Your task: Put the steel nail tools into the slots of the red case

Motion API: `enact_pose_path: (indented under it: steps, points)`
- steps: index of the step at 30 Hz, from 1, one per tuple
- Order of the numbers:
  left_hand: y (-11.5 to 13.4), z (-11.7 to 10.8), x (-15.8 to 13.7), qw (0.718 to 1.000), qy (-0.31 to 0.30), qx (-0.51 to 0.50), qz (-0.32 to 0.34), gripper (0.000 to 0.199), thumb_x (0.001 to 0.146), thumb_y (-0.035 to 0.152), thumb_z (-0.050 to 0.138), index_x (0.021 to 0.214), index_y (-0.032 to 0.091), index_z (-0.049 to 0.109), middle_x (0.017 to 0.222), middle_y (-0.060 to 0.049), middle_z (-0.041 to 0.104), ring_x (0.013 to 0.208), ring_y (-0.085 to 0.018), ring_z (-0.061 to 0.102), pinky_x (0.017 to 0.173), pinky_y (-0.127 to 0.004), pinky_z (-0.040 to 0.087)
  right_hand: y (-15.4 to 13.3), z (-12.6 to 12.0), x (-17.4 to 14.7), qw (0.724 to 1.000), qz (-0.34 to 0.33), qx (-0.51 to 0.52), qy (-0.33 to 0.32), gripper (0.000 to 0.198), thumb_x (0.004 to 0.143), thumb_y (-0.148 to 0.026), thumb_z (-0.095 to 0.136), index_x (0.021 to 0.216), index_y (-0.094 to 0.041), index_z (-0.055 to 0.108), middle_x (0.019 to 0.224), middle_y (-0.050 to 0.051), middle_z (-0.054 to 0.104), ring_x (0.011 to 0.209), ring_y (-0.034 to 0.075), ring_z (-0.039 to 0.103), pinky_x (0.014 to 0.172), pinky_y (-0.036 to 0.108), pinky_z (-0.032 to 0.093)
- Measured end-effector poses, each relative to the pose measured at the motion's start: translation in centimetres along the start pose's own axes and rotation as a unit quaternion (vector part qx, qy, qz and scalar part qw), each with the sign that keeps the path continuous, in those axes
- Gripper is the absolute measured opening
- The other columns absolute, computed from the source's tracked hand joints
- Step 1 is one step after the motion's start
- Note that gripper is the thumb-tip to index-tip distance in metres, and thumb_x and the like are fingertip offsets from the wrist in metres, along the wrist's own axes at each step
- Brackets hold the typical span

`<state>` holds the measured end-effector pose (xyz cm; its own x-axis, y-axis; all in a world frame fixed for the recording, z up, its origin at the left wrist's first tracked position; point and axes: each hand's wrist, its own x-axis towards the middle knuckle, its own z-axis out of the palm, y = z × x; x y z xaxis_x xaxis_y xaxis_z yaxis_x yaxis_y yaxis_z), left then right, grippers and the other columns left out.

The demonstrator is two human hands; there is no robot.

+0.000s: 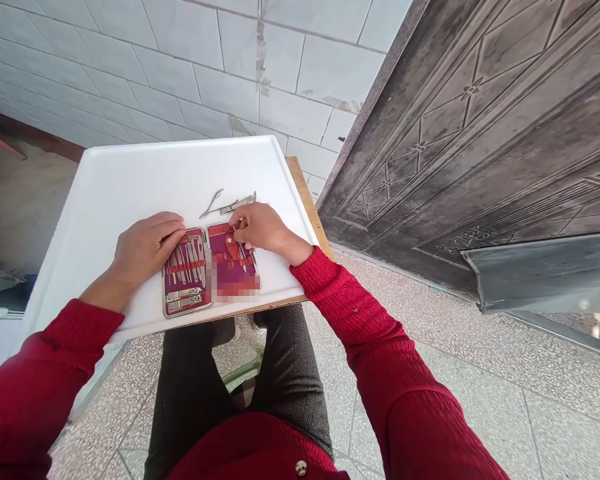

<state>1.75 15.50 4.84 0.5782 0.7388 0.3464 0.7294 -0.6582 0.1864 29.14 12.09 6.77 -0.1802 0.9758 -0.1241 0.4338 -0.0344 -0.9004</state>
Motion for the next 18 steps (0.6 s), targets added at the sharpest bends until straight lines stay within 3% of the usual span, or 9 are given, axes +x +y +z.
enact_pose_path:
  steps: [7,15,18]
  points:
    - [0.1,0.0,0.0,1.0,0.004,0.002,-0.005,0.038,0.105,0.037,0.039,0.098,0.022,0.074,0.118,-0.007,0.076,0.105,-0.026,0.069,0.085,-0.039,0.054,-0.4,0.1,-0.4,0.991,-0.065,-0.115,0.035,0.013,0.078,-0.007,0.066,0.07,-0.017,0.071,0.062,-0.004,0.066,0.057,0.01,0.06,0.064,0.025,0.046]
    - [0.1,0.0,-0.2,1.0,0.012,0.0,0.001,0.037,0.106,0.036,0.039,0.098,0.023,0.073,0.118,-0.007,0.076,0.104,-0.025,0.07,0.085,-0.038,0.054,-1.1,0.0,-0.8,0.978,-0.062,-0.195,0.026,0.015,0.076,-0.008,0.066,0.067,-0.018,0.072,0.066,-0.003,0.068,0.064,0.012,0.058,0.065,0.026,0.041]
    - [0.1,-0.1,-0.1,1.0,0.013,0.0,0.004,0.039,0.106,0.037,0.039,0.096,0.022,0.073,0.116,-0.008,0.076,0.102,-0.025,0.07,0.085,-0.038,0.054,-0.7,-0.5,-0.5,0.98,-0.072,-0.179,0.057,0.011,0.078,-0.012,0.067,0.072,-0.018,0.075,0.064,-0.003,0.065,0.062,0.012,0.055,0.064,0.027,0.039]
